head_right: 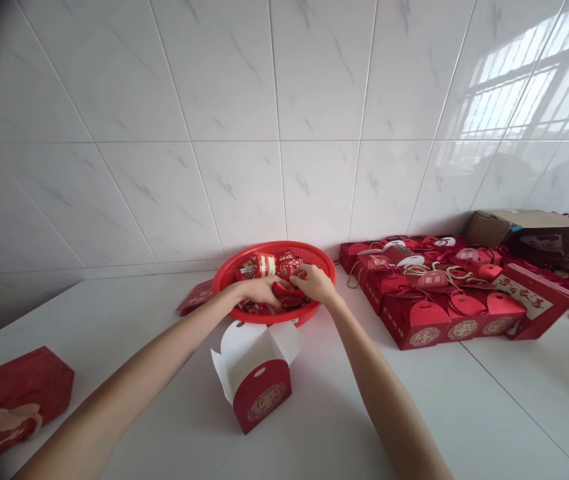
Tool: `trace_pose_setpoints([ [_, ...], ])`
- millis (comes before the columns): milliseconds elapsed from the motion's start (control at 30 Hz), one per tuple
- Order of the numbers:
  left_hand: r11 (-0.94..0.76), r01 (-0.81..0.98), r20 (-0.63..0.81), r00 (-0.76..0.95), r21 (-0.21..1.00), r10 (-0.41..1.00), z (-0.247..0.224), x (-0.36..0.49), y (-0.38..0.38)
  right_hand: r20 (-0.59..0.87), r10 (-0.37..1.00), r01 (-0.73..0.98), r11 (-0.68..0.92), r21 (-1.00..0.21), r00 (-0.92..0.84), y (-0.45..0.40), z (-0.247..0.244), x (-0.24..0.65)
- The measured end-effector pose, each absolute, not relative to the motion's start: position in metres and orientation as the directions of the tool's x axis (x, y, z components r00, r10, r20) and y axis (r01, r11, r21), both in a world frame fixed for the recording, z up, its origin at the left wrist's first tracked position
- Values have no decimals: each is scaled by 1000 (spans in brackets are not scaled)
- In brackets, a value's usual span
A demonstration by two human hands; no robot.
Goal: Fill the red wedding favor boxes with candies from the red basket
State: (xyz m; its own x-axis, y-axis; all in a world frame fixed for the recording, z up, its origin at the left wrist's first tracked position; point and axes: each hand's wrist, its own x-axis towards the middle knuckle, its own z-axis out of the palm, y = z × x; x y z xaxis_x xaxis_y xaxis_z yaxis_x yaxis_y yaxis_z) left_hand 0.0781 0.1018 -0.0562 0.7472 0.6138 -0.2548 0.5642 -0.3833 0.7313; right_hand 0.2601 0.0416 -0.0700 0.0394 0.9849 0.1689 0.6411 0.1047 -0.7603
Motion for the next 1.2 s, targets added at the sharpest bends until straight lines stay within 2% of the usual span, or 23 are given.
trace_pose_setpoints([
  [67, -293, 470, -207, 754, 833, 623, -55, 70, 104, 179, 983, 593, 127, -795, 30, 41, -69, 260],
  [167, -218, 326, -81, 701, 920, 709, -55, 61, 106, 183, 983, 514, 158, -843, -2, 39, -67, 260],
  [300, -105, 146, -21, 673, 984, 739, -53, 57, 106, 175, 982, 442, 189, -877, -73, 36, -63, 260],
  [400, -33, 75, -26, 673, 997, 739, -51, 58, 104, 179, 977, 466, 213, -859, -116, 33, -61, 260],
  [467, -36, 68, -19, 664, 997, 748, -49, 58, 104, 175, 977, 479, 213, -852, -122, 33, -61, 260],
  [667, 26, 81, -75, 697, 996, 713, -48, 59, 100, 102, 987, 371, 142, -918, -126, 35, -65, 256],
  [800, 78, 106, -130, 686, 991, 716, -45, 60, 96, 111, 993, 372, 115, -921, -34, 38, -67, 254],
  [967, 194, 133, -233, 673, 972, 702, -42, 61, 92, 125, 989, 275, 99, -956, 76, 36, -65, 251],
  [1100, 127, 122, -176, 726, 984, 665, -44, 60, 93, 157, 987, 231, 160, -960, -32, 36, -67, 246],
  [1200, 1, 158, -119, 736, 987, 666, -49, 59, 98, 212, 976, 297, 215, -930, -44, 39, -71, 244],
])
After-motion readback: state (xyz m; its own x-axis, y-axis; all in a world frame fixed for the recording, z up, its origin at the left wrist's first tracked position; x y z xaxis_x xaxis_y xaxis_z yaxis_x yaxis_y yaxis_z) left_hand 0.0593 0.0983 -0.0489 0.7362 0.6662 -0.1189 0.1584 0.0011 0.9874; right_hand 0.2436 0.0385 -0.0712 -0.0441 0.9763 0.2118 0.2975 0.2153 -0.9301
